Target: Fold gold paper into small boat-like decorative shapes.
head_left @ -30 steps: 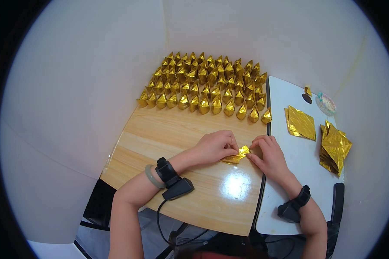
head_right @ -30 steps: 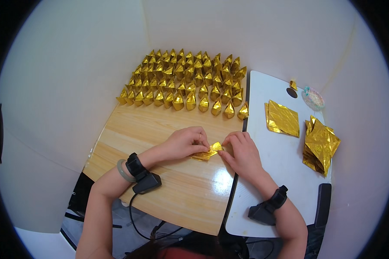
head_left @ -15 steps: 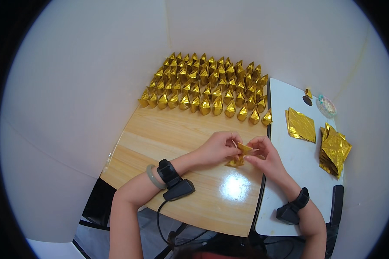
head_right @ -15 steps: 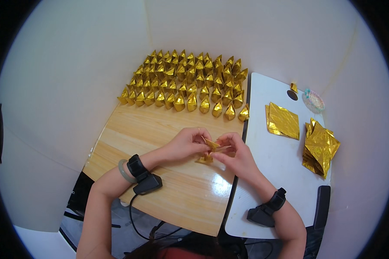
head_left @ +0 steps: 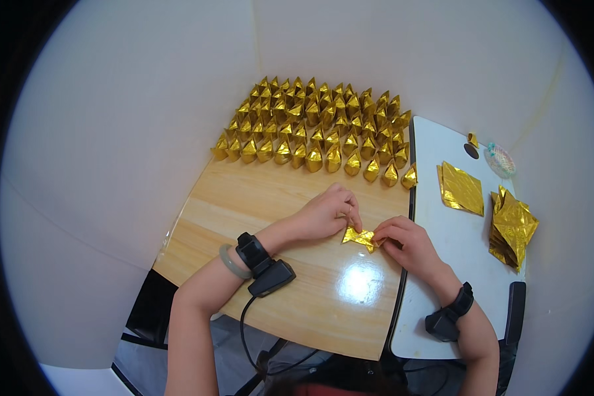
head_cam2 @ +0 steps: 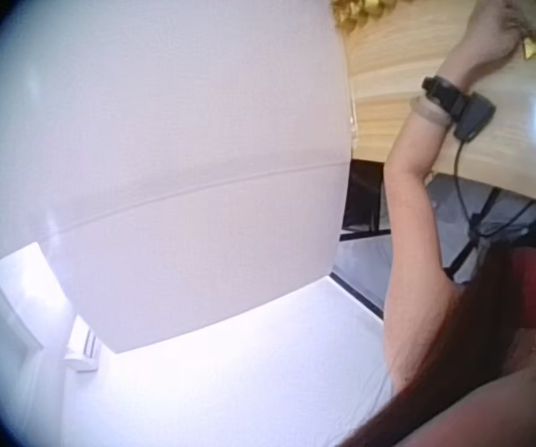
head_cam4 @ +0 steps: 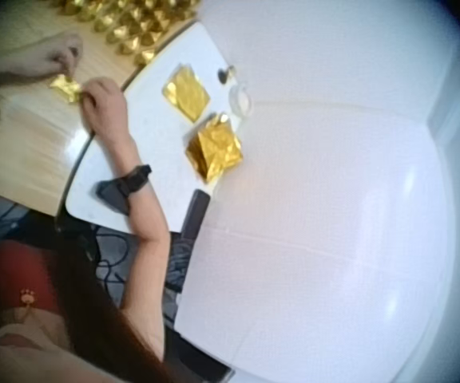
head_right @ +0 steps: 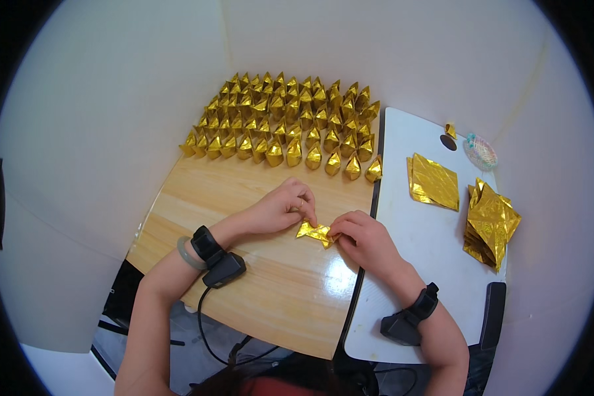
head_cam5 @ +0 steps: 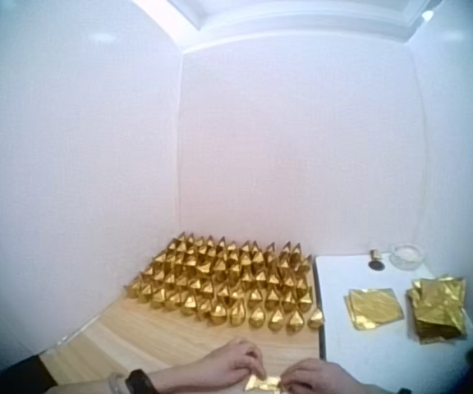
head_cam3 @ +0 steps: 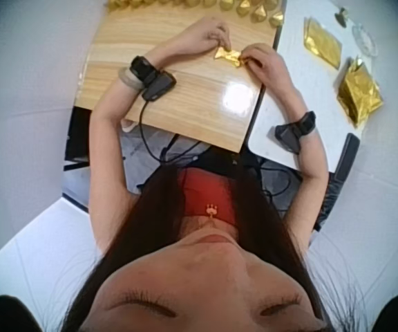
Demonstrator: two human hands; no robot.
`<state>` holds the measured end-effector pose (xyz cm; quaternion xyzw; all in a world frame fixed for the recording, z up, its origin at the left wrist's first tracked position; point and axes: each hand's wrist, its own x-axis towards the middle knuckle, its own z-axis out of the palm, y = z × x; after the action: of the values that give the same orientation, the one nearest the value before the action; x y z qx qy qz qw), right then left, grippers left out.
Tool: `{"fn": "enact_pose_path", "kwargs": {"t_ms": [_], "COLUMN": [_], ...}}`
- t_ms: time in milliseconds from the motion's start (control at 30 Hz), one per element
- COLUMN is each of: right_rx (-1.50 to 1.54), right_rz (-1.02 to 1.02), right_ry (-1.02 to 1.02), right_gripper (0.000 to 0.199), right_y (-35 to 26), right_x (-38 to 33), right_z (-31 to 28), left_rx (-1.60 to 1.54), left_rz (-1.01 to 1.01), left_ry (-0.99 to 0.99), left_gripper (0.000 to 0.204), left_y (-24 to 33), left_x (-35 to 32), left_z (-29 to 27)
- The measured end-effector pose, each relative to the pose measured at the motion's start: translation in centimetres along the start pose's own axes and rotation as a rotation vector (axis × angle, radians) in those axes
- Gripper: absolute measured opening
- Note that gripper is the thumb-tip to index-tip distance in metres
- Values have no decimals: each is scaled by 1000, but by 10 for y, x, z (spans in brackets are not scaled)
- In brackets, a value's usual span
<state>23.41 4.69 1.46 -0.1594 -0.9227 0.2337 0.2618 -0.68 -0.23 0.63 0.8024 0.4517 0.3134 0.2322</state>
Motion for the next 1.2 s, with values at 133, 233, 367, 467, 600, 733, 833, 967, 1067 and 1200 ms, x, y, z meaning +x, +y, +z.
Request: {"fn": "enact_pose_path", "kwargs": {"t_ms": [133, 233, 367, 467, 600, 733, 833, 967, 1067, 1200], "right_rx": [37, 59, 85, 165, 161, 257, 354, 324, 100, -3], "right_rz": [34, 38, 54, 99, 90, 283, 373, 346, 136, 98], "right_ry": [-46, -78, -125, -130, -109, -19, 82, 34, 10, -3], "right_gripper": [18, 17, 15, 18, 16, 15, 17, 19, 20, 21], "right_y": [0, 0, 1, 7, 7, 2, -2, -7, -8, -9], "right_x": [0, 0, 0, -3, -5, -1, 0, 0, 5, 5], "right_z": [-4, -8, -12, -14, -13, -10, -2, 1, 2, 4], "left_rx": [23, 26, -11, 5, 40, 6, 9, -25, -46, 3], "left_rz": [-65, -76, -71, -76, -63, -19, -6, -22, -53, -31], "left_ry": [-21, -25, -39, -66, -106, -84, -89, -83, -72, -78], "left_gripper": [11, 9, 11, 12, 13, 14, 14, 16, 18, 20], "left_y": [4, 2, -2, 0, 4, -3, -2, 1, -2, -1], "left_x": [-1, -1, 0, 0, -1, -5, -2, 0, -2, -1], "left_z": [-2, -1, -2, -5, -5, 0, -1, -2, -2, -2]}}
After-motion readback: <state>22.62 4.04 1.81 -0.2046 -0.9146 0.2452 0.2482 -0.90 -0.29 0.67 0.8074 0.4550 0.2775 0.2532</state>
